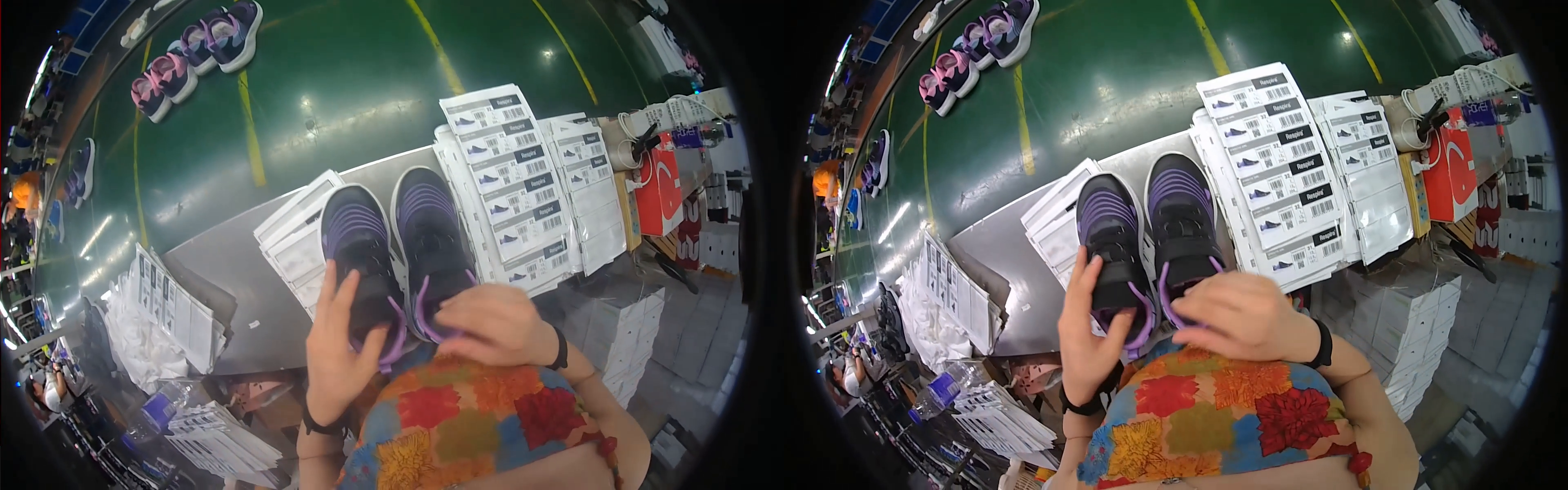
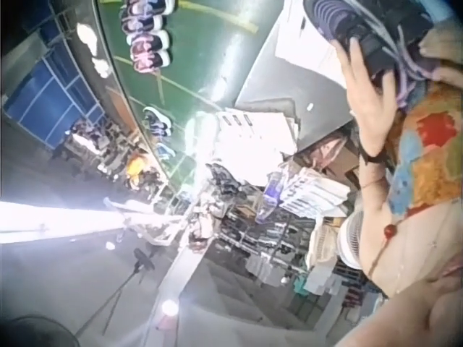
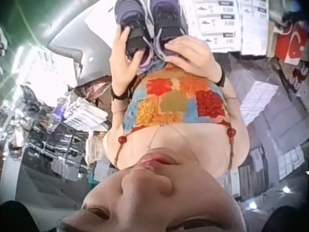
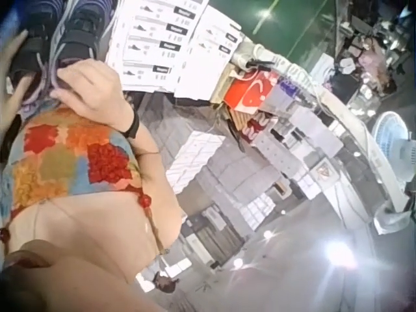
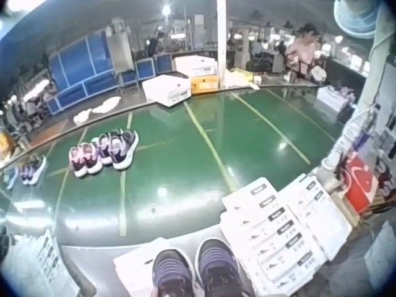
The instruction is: Inspecting manufactured shoes and applying labels to stacks of papers.
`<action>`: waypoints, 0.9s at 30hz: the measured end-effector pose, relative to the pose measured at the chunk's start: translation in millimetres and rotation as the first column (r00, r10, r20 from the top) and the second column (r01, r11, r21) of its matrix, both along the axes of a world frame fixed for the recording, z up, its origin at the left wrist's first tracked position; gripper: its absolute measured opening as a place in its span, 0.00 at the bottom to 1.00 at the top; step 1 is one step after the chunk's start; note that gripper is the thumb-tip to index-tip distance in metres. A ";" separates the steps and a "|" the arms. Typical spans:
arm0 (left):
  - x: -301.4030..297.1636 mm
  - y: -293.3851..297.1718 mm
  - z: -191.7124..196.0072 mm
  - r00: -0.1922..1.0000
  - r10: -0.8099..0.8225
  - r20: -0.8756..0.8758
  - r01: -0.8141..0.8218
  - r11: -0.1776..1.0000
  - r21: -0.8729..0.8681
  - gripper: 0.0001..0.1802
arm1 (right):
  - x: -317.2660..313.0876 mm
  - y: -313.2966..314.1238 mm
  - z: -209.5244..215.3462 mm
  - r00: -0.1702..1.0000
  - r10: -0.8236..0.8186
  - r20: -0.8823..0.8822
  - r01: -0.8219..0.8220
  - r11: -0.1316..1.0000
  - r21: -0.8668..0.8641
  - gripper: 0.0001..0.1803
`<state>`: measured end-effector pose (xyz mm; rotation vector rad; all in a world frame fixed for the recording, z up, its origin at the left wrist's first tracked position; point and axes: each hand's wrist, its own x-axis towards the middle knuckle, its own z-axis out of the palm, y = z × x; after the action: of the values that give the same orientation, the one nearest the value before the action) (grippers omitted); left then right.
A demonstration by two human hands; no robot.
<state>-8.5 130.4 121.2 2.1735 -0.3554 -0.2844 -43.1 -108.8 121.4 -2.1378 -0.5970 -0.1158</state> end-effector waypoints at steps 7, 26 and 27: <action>28.1 5.4 -10.0 0.746 -0.289 0.601 0.171 0.954 0.247 0.24 | 30.2 -6.0 -11.1 0.956 -0.175 0.234 0.213 0.966 -0.148 0.22; 135.9 -26.5 34.4 0.945 -0.130 -0.299 0.071 0.977 -0.199 0.09 | 141.0 -20.8 3.2 0.753 0.076 -0.653 0.074 0.977 0.199 0.16; 137.5 -26.5 35.6 0.932 -0.128 -0.338 0.076 0.984 -0.162 0.11 | 140.5 -20.8 4.3 0.750 0.078 -0.657 0.076 0.977 0.202 0.16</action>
<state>129.0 103.9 156.8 1.9174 -0.2787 -0.6708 97.5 -129.6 125.7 -1.7901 -0.1444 0.5488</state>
